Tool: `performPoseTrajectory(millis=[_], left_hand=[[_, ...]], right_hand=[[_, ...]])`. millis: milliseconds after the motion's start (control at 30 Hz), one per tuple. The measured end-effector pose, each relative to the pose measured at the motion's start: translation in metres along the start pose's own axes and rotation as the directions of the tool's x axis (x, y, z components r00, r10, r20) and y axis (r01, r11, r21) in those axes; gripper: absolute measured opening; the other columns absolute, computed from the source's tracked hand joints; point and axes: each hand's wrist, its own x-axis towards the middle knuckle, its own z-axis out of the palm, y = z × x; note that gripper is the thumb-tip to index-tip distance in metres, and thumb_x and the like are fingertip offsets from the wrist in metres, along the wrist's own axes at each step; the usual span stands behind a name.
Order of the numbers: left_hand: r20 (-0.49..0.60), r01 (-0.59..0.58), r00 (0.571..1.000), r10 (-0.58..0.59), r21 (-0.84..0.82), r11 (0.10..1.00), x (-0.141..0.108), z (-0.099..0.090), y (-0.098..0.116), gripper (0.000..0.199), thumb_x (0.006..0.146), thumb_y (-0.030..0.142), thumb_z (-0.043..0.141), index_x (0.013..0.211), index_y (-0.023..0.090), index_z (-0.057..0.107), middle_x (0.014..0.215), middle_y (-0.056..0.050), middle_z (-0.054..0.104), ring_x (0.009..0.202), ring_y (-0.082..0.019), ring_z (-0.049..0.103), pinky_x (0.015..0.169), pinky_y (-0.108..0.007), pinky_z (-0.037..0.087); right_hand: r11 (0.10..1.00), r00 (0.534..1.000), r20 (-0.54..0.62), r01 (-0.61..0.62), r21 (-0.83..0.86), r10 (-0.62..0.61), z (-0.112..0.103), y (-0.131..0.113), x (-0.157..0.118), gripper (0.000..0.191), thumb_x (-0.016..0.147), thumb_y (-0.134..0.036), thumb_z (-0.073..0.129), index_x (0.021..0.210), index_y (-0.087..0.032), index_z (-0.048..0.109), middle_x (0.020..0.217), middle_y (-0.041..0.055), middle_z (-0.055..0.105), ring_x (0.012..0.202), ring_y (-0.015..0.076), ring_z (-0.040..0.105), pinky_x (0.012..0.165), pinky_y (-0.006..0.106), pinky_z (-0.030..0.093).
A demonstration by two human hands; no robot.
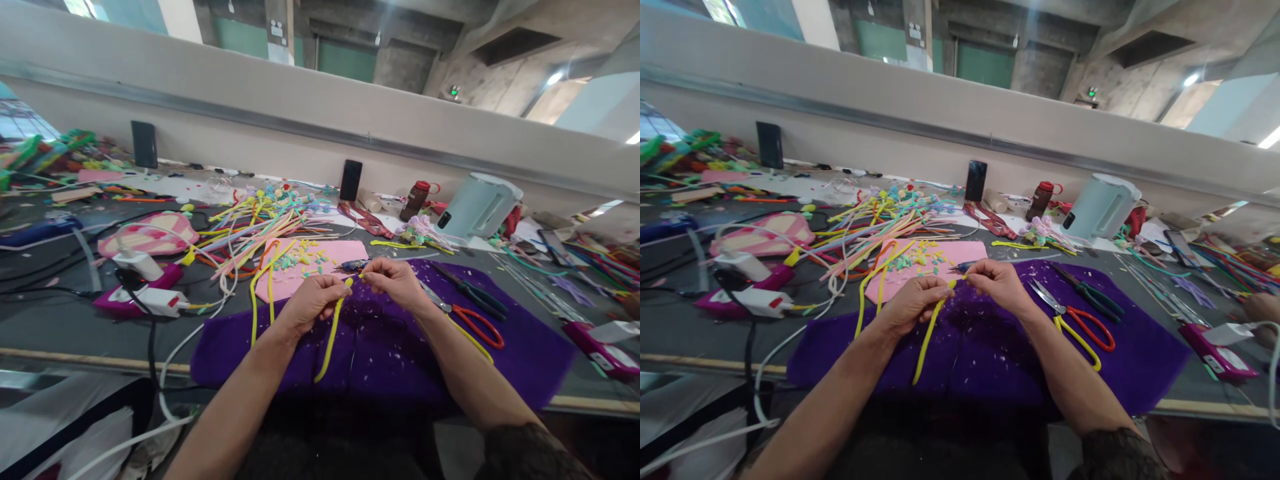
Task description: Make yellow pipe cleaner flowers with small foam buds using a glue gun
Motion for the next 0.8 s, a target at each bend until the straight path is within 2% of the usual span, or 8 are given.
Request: performPoseTrajectory(millis=[133, 200, 367, 467, 567, 667, 800], left_hand=[[0.059, 0.013, 0.998, -0.014, 0.019, 1.000, 0.000, -0.001, 0.000, 0.021, 0.067, 0.031, 0.061, 0.061, 0.012, 0.054, 0.055, -0.001, 0.061, 0.032, -0.003, 0.043, 0.028, -0.013, 0.028], [0.094, 0.025, 0.995, -0.026, 0.010, 1.000, 0.000, -0.001, 0.000, 0.021, 0.068, 0.031, 0.060, 0.063, 0.011, 0.055, 0.061, -0.005, 0.064, 0.033, -0.004, 0.046, 0.029, -0.013, 0.029], [0.156, 0.059, 0.986, -0.049, -0.061, 0.996, -0.004, 0.002, 0.012, 0.018, 0.068, 0.029, 0.060, 0.064, 0.011, 0.055, 0.054, -0.001, 0.061, 0.028, -0.002, 0.040, 0.028, -0.013, 0.025], [0.172, 0.087, 0.982, -0.082, -0.023, 0.996, -0.013, 0.007, 0.028, 0.017, 0.068, 0.026, 0.060, 0.061, 0.013, 0.052, 0.045, 0.003, 0.055, 0.024, -0.001, 0.031, 0.026, -0.014, 0.016], [0.223, 0.103, 0.969, -0.109, 0.039, 0.994, -0.023, 0.013, 0.039, 0.015, 0.068, 0.027, 0.059, 0.063, 0.013, 0.056, 0.040, 0.005, 0.051, 0.025, -0.001, 0.028, 0.028, -0.016, 0.014], [0.226, 0.125, 0.963, -0.144, 0.098, 0.987, -0.025, 0.018, 0.037, 0.014, 0.067, 0.025, 0.059, 0.061, 0.013, 0.056, 0.038, 0.005, 0.048, 0.028, -0.002, 0.031, 0.031, -0.016, 0.017], [0.209, 0.156, 0.961, -0.183, 0.139, 0.978, -0.016, 0.020, 0.023, 0.012, 0.067, 0.023, 0.059, 0.060, 0.013, 0.056, 0.036, 0.006, 0.046, 0.030, -0.002, 0.034, 0.035, -0.016, 0.021]], right_hand=[[0.991, 0.997, 0.032, 0.078, -0.108, -0.075, -0.006, -0.001, -0.001, 0.013, 0.073, -0.027, 0.059, 0.073, -0.015, 0.064, 0.059, -0.0006, 0.056, 0.049, 0.0082, 0.047, 0.046, 0.020, 0.037], [0.984, 0.993, 0.049, 0.113, -0.137, -0.107, -0.006, -0.004, -0.002, 0.013, 0.074, -0.027, 0.059, 0.074, -0.015, 0.065, 0.061, 0.0005, 0.058, 0.050, 0.0086, 0.049, 0.047, 0.020, 0.038], [0.989, 0.995, 0.011, 0.099, -0.106, -0.099, -0.009, -0.017, -0.005, 0.012, 0.075, -0.025, 0.058, 0.074, -0.014, 0.062, 0.059, -0.0008, 0.055, 0.047, 0.0073, 0.048, 0.045, 0.019, 0.037], [0.996, 0.996, -0.026, 0.089, -0.031, -0.090, -0.013, -0.023, -0.006, 0.012, 0.075, -0.025, 0.058, 0.074, -0.014, 0.061, 0.057, -0.0016, 0.054, 0.045, 0.0064, 0.046, 0.044, 0.019, 0.036], [0.994, 0.995, -0.021, 0.101, 0.030, -0.100, -0.017, -0.026, -0.009, 0.012, 0.074, -0.026, 0.060, 0.074, -0.014, 0.061, 0.059, -0.0013, 0.055, 0.045, 0.0062, 0.047, 0.043, 0.019, 0.037], [0.991, 0.991, 0.037, 0.130, 0.027, -0.131, -0.018, -0.028, -0.014, 0.011, 0.074, -0.025, 0.060, 0.074, -0.014, 0.062, 0.063, -0.0003, 0.057, 0.047, 0.0066, 0.048, 0.044, 0.020, 0.039], [0.966, 0.968, 0.149, 0.222, -0.133, -0.202, -0.019, -0.028, -0.022, 0.011, 0.076, -0.024, 0.060, 0.074, -0.013, 0.064, 0.067, 0.0024, 0.060, 0.055, 0.0086, 0.052, 0.051, 0.021, 0.041]])
